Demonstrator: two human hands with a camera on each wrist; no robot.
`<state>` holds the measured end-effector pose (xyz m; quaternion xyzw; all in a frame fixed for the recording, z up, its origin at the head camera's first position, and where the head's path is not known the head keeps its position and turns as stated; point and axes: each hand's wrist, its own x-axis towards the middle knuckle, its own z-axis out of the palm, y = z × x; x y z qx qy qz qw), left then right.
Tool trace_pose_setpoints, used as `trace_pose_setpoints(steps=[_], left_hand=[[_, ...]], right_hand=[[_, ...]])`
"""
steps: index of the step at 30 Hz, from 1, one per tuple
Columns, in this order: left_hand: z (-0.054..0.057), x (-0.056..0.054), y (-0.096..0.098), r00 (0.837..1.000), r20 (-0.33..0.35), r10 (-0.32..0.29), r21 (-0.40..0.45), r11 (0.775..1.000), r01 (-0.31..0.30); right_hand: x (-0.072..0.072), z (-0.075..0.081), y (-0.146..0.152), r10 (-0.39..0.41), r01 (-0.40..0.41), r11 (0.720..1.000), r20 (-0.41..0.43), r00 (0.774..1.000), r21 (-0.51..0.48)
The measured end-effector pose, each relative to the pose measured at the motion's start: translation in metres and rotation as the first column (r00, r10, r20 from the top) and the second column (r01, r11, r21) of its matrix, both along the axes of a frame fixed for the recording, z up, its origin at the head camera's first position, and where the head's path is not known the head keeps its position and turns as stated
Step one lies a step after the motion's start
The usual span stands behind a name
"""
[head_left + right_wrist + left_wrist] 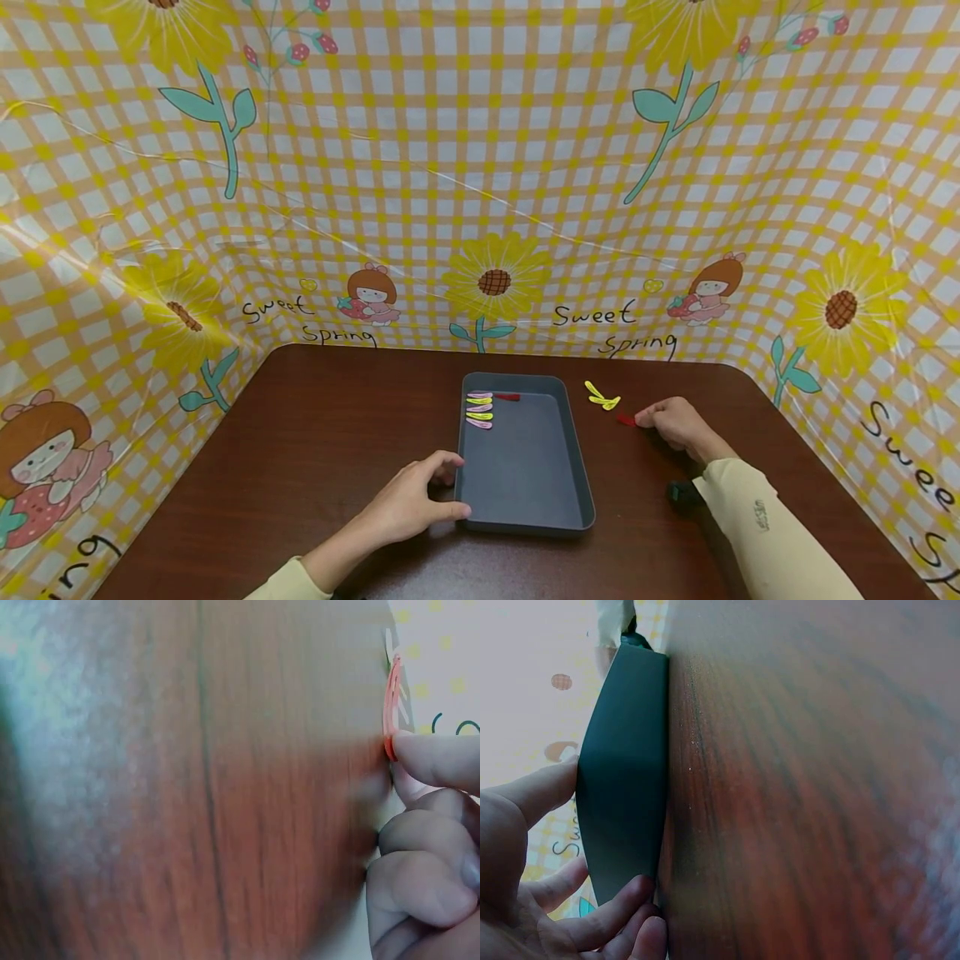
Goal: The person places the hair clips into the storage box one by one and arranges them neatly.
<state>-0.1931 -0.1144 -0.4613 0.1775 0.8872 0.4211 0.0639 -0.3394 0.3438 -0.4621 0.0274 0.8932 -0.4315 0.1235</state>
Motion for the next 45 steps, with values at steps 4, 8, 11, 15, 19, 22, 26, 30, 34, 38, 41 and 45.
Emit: trace_pose_setpoints(steps=[4,8,11,15,19,22,26,30,34,38,41,45], left_hand=[[0.0,0.0,0.0,1.0,-0.003,-0.002,-0.001,1.0,0.002],[-0.001,-0.001,0.0,1.0,-0.001,0.001,0.0,1.0,-0.001],[-0.001,-0.001,0.0,1.0,0.002,0.004,0.003,1.0,-0.004],[-0.002,-0.001,0.0,1.0,0.004,0.007,0.001,1.0,-0.007],[-0.003,-0.001,0.0,1.0,0.005,0.007,0.0,1.0,-0.007],[-0.003,-0.001,0.001,1.0,0.008,0.007,0.001,1.0,-0.007],[-0.003,-0.001,0.0,1.0,0.007,0.01,-0.002,1.0,-0.01],[-0.003,-0.002,0.0,1.0,0.009,0.01,0.002,1.0,-0.01],[-0.003,-0.002,0.0,1.0,0.017,0.009,0.006,1.0,-0.009],[-0.002,-0.002,0.0,1.0,0.02,0.008,0.011,1.0,-0.008],[-0.002,-0.002,0.0,1.0,0.019,0.008,0.012,1.0,-0.008],[-0.001,-0.001,0.0,1.0,0.014,0.011,0.006,1.0,-0.011]], right_hand=[[0.001,0.001,0.0,-0.01,0.01,1.0,0.018,1.0,-0.012],[0.002,0.001,0.001,-0.026,0.027,0.999,0.019,0.999,-0.026],[0.004,0.002,0.001,-0.037,0.038,0.999,0.016,0.999,-0.031],[0.006,0.003,0.001,-0.036,0.037,0.999,0.018,0.999,-0.036],[0.008,0.003,0.002,-0.037,0.039,0.997,0.025,0.999,-0.066],[0.01,0.001,0.004,-0.042,0.044,0.996,0.029,0.999,-0.08],[0.014,-0.002,0.005,-0.035,0.036,0.998,0.019,0.999,-0.057],[0.015,-0.004,0.005,-0.03,0.03,0.999,0.001,1.0,-0.036],[0.013,-0.006,0.006,-0.023,0.023,0.999,-0.018,1.0,-0.024],[0.011,-0.009,0.008,-0.021,0.02,1.0,-0.041,0.999,-0.017],[0.01,-0.011,0.009,-0.028,0.027,1.0,-0.053,0.998,-0.013],[0.008,-0.013,0.009,-0.039,0.039,0.999,-0.049,0.998,-0.001]])
